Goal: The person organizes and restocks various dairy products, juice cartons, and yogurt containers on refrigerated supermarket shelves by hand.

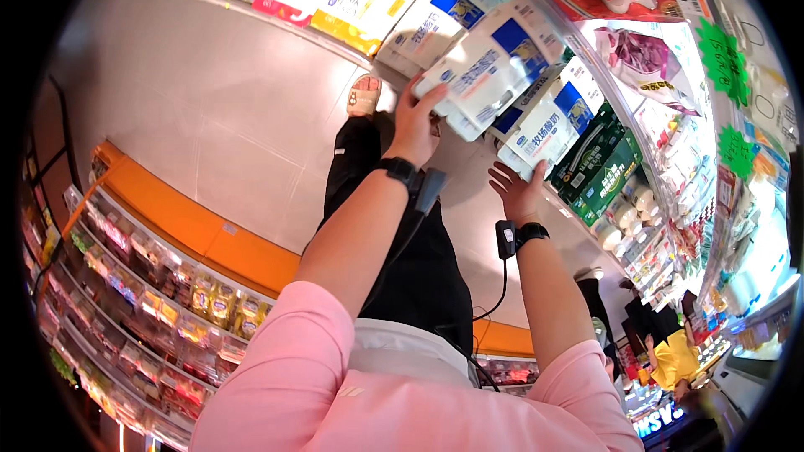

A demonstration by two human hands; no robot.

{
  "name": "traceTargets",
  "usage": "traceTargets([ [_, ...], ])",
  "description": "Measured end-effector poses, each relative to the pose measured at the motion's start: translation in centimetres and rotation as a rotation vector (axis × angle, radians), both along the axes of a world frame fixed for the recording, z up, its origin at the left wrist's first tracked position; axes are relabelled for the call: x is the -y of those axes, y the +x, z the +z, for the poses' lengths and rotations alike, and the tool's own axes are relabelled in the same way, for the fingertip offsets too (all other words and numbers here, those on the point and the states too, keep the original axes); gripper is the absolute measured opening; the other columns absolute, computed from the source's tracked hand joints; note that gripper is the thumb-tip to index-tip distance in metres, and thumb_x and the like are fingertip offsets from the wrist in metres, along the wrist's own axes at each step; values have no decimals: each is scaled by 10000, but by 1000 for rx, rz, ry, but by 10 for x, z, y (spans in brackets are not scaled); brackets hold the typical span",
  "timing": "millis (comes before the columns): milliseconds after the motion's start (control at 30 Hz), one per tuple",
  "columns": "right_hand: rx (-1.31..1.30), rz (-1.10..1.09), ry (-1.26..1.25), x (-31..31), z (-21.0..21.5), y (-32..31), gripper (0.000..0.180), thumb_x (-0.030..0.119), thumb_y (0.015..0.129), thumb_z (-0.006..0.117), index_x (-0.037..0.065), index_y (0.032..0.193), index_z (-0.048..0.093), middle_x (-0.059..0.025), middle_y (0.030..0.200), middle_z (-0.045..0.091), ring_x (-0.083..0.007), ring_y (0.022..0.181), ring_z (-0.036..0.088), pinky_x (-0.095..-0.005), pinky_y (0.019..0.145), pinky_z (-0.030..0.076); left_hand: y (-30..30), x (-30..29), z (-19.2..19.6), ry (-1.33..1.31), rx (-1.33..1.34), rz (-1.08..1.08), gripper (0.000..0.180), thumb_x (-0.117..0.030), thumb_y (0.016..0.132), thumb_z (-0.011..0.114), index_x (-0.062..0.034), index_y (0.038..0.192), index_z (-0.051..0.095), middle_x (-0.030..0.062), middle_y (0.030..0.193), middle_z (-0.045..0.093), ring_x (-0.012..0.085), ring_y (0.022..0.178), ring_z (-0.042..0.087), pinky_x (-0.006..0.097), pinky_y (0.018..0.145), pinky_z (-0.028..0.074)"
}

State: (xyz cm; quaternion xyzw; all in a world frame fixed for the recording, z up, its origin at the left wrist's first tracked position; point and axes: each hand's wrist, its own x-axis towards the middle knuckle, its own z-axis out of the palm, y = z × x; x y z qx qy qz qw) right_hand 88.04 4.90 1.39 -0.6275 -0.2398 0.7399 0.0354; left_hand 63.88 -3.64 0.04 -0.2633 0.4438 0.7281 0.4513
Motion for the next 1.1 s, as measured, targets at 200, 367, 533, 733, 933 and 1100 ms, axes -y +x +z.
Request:
traceTargets([
  [200, -32, 12, -10, -27, 3, 11, 1062, 887, 815, 386, 62, 1483, 397, -223, 1402, 524, -379, 1283, 514, -494, 1085, 376, -35, 26, 28, 70, 15, -4, 501, -242, 935, 665, -76, 1377, 499, 75, 1295, 605, 209, 1200, 579, 372, 1010, 470],
  [367, -62, -46, 17, -47, 5, 19, 948, 793, 871, 478, 82, 1491, 382, -152, 1399, 548, -337, 1254, 546, -493, 1062, 395, -41, 5, 33, 20, 4, 41, 568, -383, 938, 649, -78, 1388, 485, 79, 1369, 553, 218, 1267, 525, 403, 1048, 440],
  [533, -119, -80, 16, -54, 2, 8, 850, 727, 905, 516, 105, 1476, 412, -114, 1372, 579, -300, 1226, 576, -460, 1055, 406, -64, -32, 12, -113, -136, 4, 644, -475, 921, 666, -150, 1419, 418, 56, 1338, 516, 228, 1216, 499, 411, 1021, 424],
  [733, -111, -58, 88, -67, -3, 33, 747, 680, 921, 545, 111, 1402, 488, -73, 1255, 654, -221, 1098, 640, -405, 957, 470, -28, -45, 17, -203, -145, -12, 713, -584, 952, 558, -98, 1435, 360, 118, 1486, 365, 292, 1381, 384, 467, 1140, 343],
  [933, 393, 272, 514, -102, 26, 41, 715, 488, 882, 696, -10, 1359, 507, -153, 1157, 636, -273, 1134, 588, -397, 905, 488, 57, -20, 31, -294, 148, -528, 564, -350, 1013, 548, -41, 1455, 382, 145, 1421, 490, 285, 1293, 518, 431, 1057, 443],
  [1100, 634, 564, 1557, -123, 86, -18, 414, 117, 825, 730, -10, 1197, 599, -176, 1059, 632, -329, 1061, 597, -428, 902, 484, 63, -50, -10, -239, 92, -453, 477, -284, 1014, 567, -47, 1410, 445, 123, 1356, 545, 266, 1231, 553, 401, 1047, 446],
])
